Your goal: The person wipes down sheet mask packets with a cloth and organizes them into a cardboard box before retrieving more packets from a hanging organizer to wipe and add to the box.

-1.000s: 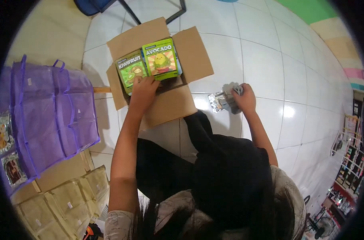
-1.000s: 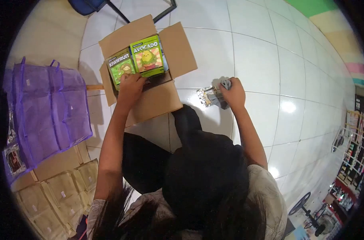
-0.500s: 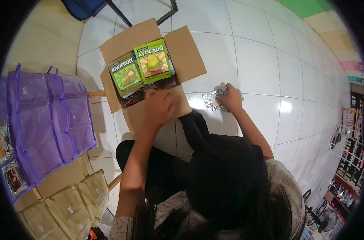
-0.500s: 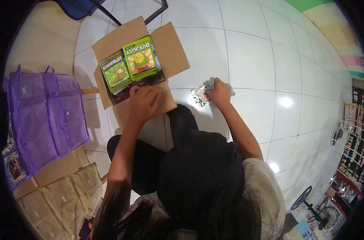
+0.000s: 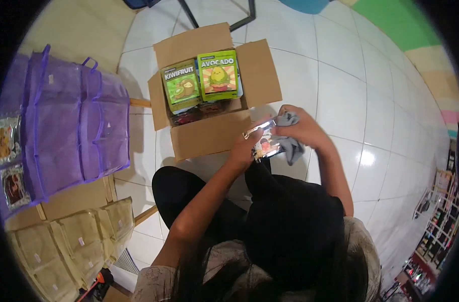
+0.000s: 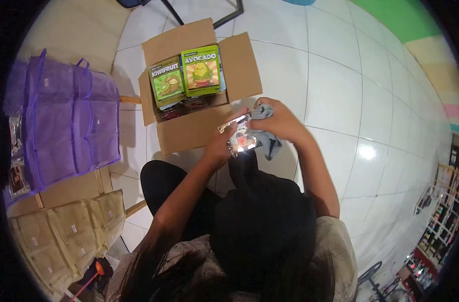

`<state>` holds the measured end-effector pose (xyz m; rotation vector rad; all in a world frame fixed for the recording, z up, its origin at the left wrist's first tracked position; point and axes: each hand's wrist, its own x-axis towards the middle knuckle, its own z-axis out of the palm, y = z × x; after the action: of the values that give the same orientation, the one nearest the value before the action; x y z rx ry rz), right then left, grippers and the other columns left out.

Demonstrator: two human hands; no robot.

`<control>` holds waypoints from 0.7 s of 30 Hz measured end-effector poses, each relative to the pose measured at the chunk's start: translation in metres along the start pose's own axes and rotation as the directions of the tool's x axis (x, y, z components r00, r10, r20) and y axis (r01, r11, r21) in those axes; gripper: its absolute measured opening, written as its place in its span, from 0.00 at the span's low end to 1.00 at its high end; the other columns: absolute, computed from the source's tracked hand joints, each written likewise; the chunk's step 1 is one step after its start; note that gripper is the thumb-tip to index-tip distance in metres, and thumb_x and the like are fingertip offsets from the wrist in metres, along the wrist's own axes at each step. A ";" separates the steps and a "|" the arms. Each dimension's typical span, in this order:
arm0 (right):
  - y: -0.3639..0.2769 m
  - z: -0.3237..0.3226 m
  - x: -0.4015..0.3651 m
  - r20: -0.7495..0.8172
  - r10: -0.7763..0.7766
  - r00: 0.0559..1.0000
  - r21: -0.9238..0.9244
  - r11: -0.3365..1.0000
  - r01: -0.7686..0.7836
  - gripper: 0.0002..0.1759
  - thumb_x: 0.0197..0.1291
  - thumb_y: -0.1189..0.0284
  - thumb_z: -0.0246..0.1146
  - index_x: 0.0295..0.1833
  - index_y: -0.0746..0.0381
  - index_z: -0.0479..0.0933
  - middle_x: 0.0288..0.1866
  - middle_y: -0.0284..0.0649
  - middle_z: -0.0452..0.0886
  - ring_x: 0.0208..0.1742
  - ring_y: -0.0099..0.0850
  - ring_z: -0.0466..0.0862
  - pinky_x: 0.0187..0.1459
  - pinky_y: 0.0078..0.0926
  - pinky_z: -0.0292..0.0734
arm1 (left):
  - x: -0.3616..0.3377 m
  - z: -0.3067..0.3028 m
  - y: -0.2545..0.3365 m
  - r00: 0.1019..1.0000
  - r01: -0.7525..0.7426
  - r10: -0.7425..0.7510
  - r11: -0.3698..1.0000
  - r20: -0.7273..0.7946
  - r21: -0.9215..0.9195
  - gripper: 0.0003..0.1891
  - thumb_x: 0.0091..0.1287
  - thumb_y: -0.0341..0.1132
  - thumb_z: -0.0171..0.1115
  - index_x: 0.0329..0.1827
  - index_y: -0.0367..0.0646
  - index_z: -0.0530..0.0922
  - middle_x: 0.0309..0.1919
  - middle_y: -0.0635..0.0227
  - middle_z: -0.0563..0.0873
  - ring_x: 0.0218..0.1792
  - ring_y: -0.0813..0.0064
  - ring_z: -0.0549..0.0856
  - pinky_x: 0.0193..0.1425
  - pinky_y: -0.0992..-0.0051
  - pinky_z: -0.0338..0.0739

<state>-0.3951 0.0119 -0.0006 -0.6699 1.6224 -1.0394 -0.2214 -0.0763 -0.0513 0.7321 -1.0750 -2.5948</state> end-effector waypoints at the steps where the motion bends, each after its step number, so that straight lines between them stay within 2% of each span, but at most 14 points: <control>1: 0.001 0.012 0.004 -0.116 -0.005 0.993 -0.082 0.997 -0.004 0.18 0.50 0.66 0.76 0.35 0.63 0.74 0.30 0.34 0.79 0.33 0.21 0.78 0.37 0.23 0.75 | 0.002 -0.006 -0.003 0.974 0.187 -0.188 0.982 -0.129 -0.022 0.20 0.80 0.39 0.45 0.68 0.37 0.69 0.53 0.63 0.83 0.54 0.70 0.82 0.60 0.70 0.78; 4: 0.000 0.041 0.006 -0.345 -0.163 0.924 -0.276 0.959 0.066 0.22 0.59 0.59 0.70 0.44 0.66 0.72 0.34 0.44 0.80 0.34 0.33 0.81 0.39 0.32 0.77 | 0.000 -0.013 -0.006 0.923 0.149 -0.228 0.955 -0.310 -0.257 0.20 0.80 0.40 0.44 0.68 0.38 0.69 0.46 0.67 0.85 0.50 0.69 0.85 0.54 0.69 0.82; 6: 0.014 0.051 0.010 -0.415 -0.238 0.878 -0.334 0.938 0.096 0.24 0.61 0.59 0.67 0.50 0.67 0.71 0.42 0.53 0.83 0.40 0.46 0.85 0.44 0.38 0.79 | -0.002 -0.020 -0.002 0.960 0.124 -0.087 0.984 -0.267 0.126 0.24 0.81 0.46 0.39 0.70 0.39 0.67 0.57 0.62 0.81 0.59 0.66 0.80 0.64 0.65 0.76; 7: 0.013 0.054 0.006 -0.312 -0.185 0.932 -0.388 0.920 0.053 0.24 0.60 0.61 0.65 0.54 0.67 0.69 0.49 0.59 0.80 0.45 0.56 0.83 0.47 0.45 0.78 | -0.001 -0.019 -0.003 0.971 0.029 -0.068 0.985 -0.230 -0.169 0.25 0.81 0.48 0.38 0.70 0.39 0.67 0.60 0.61 0.80 0.62 0.66 0.78 0.67 0.64 0.74; 8: 0.015 0.061 0.006 -0.198 -0.343 0.918 -0.513 0.835 0.202 0.22 0.59 0.63 0.64 0.53 0.66 0.70 0.48 0.57 0.79 0.43 0.54 0.82 0.45 0.43 0.78 | -0.001 -0.019 -0.004 0.979 -0.054 -0.040 0.890 -0.197 -0.452 0.26 0.81 0.49 0.37 0.71 0.39 0.67 0.63 0.60 0.78 0.65 0.65 0.76 0.69 0.63 0.71; 9: 0.019 0.070 0.008 -0.068 -0.480 0.875 -0.610 0.714 0.344 0.20 0.58 0.65 0.64 0.51 0.65 0.71 0.48 0.54 0.79 0.41 0.53 0.82 0.42 0.41 0.78 | -0.005 -0.016 0.002 0.984 -0.050 -0.025 0.909 -0.175 -0.413 0.28 0.81 0.50 0.34 0.72 0.39 0.65 0.70 0.60 0.72 0.71 0.64 0.70 0.75 0.62 0.64; 10: 0.022 0.078 0.008 0.073 -0.587 0.806 -0.677 0.564 0.473 0.18 0.57 0.68 0.64 0.50 0.64 0.71 0.48 0.52 0.79 0.39 0.51 0.82 0.39 0.39 0.77 | -0.005 -0.018 0.000 0.986 -0.052 -0.019 0.910 -0.166 -0.412 0.28 0.81 0.50 0.35 0.72 0.39 0.65 0.70 0.60 0.72 0.71 0.64 0.71 0.75 0.62 0.64; 11: 0.023 0.081 0.008 0.088 -0.482 0.872 -0.695 0.597 0.400 0.18 0.55 0.68 0.66 0.49 0.62 0.73 0.52 0.52 0.78 0.41 0.55 0.81 0.41 0.44 0.78 | -0.003 -0.022 -0.002 0.988 -0.054 -0.011 0.910 -0.154 -0.411 0.28 0.81 0.50 0.35 0.72 0.39 0.65 0.70 0.59 0.72 0.70 0.63 0.71 0.75 0.62 0.64; 12: 0.023 0.077 0.011 0.003 -0.471 0.882 -0.669 0.654 0.352 0.18 0.54 0.69 0.67 0.49 0.62 0.74 0.52 0.52 0.78 0.41 0.55 0.81 0.42 0.44 0.78 | -0.001 -0.027 -0.006 0.990 -0.056 -0.003 0.910 -0.142 -0.411 0.28 0.80 0.50 0.35 0.73 0.39 0.64 0.70 0.59 0.72 0.70 0.63 0.71 0.75 0.62 0.64; 14: 0.021 0.068 0.018 -0.157 -0.429 0.890 -0.597 0.759 0.260 0.17 0.53 0.70 0.68 0.48 0.61 0.74 0.52 0.51 0.78 0.42 0.54 0.82 0.43 0.44 0.79 | 0.007 -0.054 -0.032 0.951 0.027 0.212 0.666 0.225 -0.745 0.28 0.80 0.50 0.35 0.73 0.39 0.64 0.71 0.57 0.71 0.71 0.62 0.71 0.76 0.62 0.62; 16: 0.030 0.075 0.014 -0.053 -0.552 0.832 -0.589 0.690 0.420 0.15 0.54 0.73 0.68 0.48 0.61 0.76 0.48 0.48 0.78 0.42 0.51 0.82 0.42 0.42 0.79 | 0.005 -0.046 -0.023 0.956 0.015 0.212 0.655 0.203 -0.756 0.29 0.80 0.51 0.34 0.73 0.39 0.63 0.71 0.56 0.70 0.71 0.61 0.70 0.76 0.62 0.62; 18: 0.037 0.086 0.001 0.141 -0.635 0.759 -0.539 0.594 0.597 0.14 0.55 0.74 0.67 0.48 0.60 0.78 0.46 0.47 0.78 0.42 0.49 0.83 0.41 0.40 0.79 | -0.003 -0.028 -0.010 0.980 -0.096 0.008 0.894 -0.197 -0.439 0.29 0.80 0.51 0.33 0.73 0.38 0.62 0.71 0.54 0.70 0.70 0.61 0.70 0.76 0.62 0.62; 19: 0.039 0.087 0.002 0.178 -0.666 0.724 -0.545 0.546 0.636 0.16 0.54 0.73 0.67 0.50 0.60 0.79 0.46 0.47 0.79 0.43 0.49 0.83 0.42 0.40 0.79 | -0.005 -0.026 -0.005 0.982 -0.059 -0.039 0.864 -0.185 -0.500 0.30 0.80 0.51 0.31 0.74 0.36 0.60 0.72 0.53 0.69 0.71 0.62 0.70 0.75 0.62 0.62; 21: 0.040 0.077 0.013 -0.061 -0.553 0.831 -0.600 0.685 0.413 0.17 0.52 0.74 0.68 0.50 0.59 0.80 0.47 0.45 0.80 0.45 0.48 0.83 0.43 0.39 0.80 | -0.005 -0.022 -0.003 0.982 -0.100 0.006 0.863 -0.188 -0.494 0.31 0.80 0.51 0.31 0.73 0.35 0.62 0.70 0.55 0.71 0.70 0.61 0.71 0.75 0.61 0.62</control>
<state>-0.3224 -0.0026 -0.0479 -1.5029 2.0511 -1.0289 -0.2056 -0.0852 -0.0648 0.7667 -0.3258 -2.5283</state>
